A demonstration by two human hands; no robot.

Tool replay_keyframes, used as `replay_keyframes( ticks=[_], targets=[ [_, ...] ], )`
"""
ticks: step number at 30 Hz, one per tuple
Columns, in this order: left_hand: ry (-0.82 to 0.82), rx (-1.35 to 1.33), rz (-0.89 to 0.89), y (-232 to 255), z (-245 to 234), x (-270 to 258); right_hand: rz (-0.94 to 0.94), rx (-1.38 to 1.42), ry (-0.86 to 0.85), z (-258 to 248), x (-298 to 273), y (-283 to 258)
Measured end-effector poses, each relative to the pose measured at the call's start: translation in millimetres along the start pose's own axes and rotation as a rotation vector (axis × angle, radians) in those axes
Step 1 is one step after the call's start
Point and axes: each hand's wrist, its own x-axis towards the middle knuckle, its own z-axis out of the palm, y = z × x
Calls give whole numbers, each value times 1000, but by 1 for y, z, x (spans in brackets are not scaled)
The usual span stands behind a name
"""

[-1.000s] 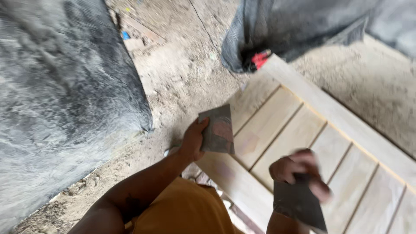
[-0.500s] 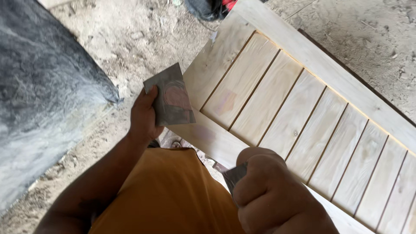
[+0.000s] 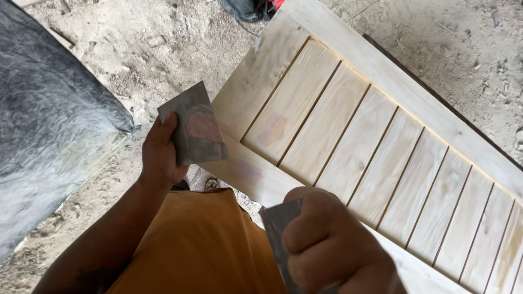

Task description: The person scoops wood filler from a metal plate and spreads it onto a wooden door frame using a small putty knife. The person repeatedly applies filler to the joints and surface of the door frame.

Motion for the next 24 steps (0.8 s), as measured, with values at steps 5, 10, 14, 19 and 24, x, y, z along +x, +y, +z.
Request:
replay_keyframes(
  ticks=[5, 10, 14, 19, 24],
  targets=[
    [-4, 14, 6, -3, -1, 2, -111, 182, -38, -15, 7, 11],
    [-4, 24, -31, 0, 7, 11, -9, -26, 230, 4, -11, 66],
    [33, 12, -20, 1, 1, 28, 386, 495, 527, 11, -18, 212],
    [79, 87, -19, 3, -11, 80, 678, 1104, 632, 10, -54, 299],
    [-1, 340, 36, -1, -21, 145, 441, -60, 421, 0, -15, 282]
  ],
)
